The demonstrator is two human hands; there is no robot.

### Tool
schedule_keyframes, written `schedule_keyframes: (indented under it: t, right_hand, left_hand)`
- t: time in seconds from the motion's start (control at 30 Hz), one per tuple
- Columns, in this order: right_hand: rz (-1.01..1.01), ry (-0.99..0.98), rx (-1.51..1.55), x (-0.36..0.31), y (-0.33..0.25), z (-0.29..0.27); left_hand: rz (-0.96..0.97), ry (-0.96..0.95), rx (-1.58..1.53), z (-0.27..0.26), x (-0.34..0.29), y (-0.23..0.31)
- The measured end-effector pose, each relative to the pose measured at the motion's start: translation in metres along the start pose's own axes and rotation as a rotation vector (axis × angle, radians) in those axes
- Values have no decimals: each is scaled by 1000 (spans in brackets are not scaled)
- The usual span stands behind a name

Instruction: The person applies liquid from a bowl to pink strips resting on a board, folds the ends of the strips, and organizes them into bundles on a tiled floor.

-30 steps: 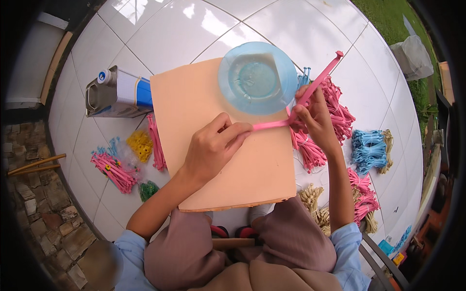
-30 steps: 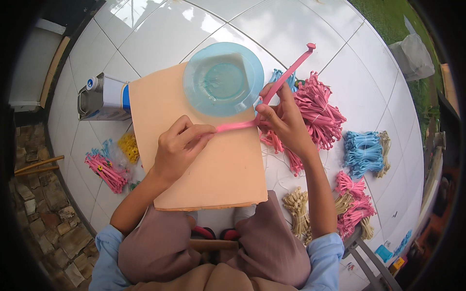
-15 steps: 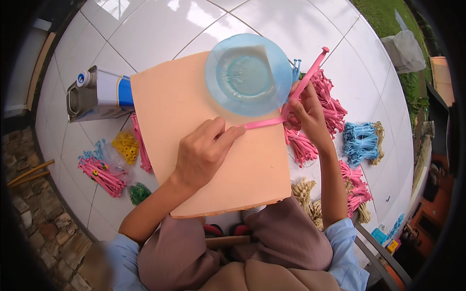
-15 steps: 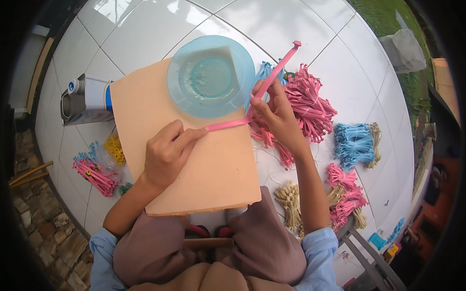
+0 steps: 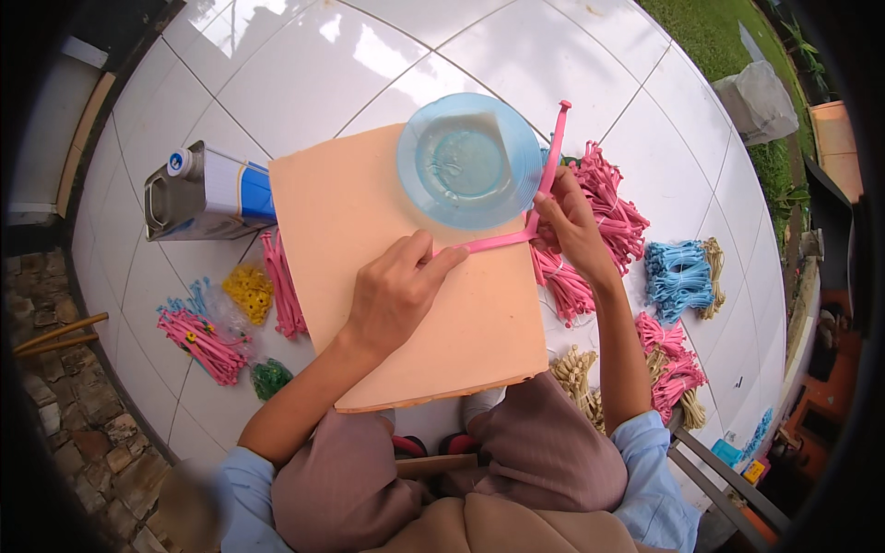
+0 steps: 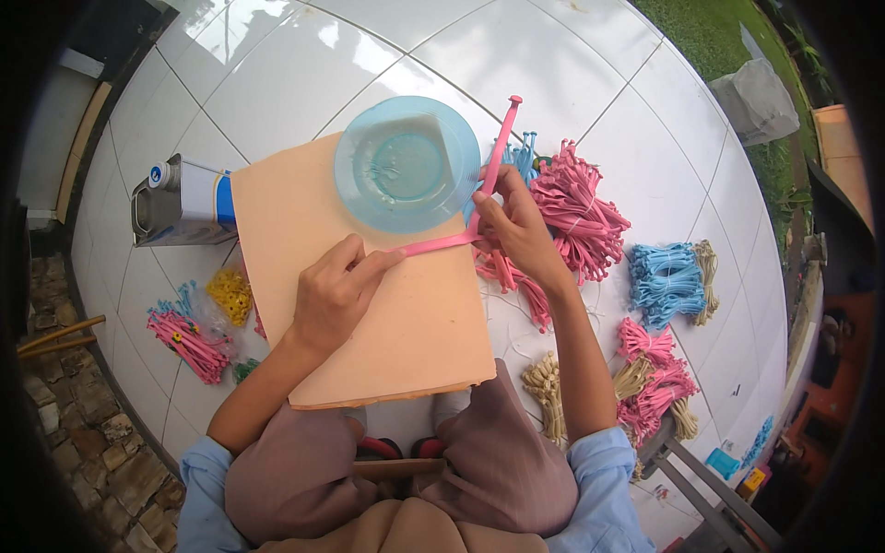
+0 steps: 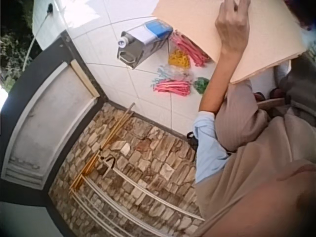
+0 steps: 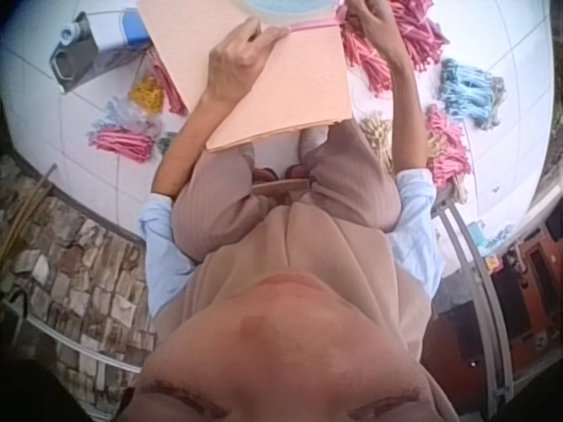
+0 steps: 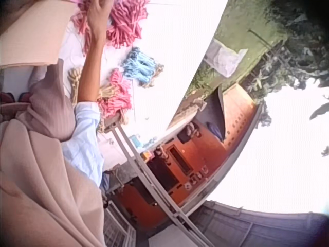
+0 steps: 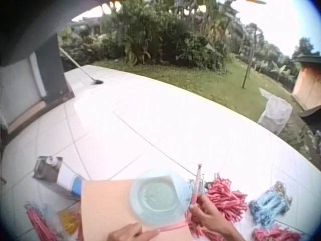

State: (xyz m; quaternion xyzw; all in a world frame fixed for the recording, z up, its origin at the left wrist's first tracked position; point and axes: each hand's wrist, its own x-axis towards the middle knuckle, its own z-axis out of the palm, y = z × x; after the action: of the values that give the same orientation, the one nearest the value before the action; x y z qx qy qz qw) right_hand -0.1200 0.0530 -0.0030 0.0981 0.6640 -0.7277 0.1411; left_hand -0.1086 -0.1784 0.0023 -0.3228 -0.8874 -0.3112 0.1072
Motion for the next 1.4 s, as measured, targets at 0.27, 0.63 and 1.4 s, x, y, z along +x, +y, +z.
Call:
schedule_keyframes:
  t: [0.27,0.63,1.4]
  right_hand:
    - [-42,-20,-25,3,1,-7]
    - [-81,-3,-15,6,11,-5]
    - [-889,184,-1395,3,-44,32]
  left_hand:
    - [13,-76,45,-3,-1,1]
    - [3,-59,38,-2,-2,2]
    - [38,46,9,0,2,1]
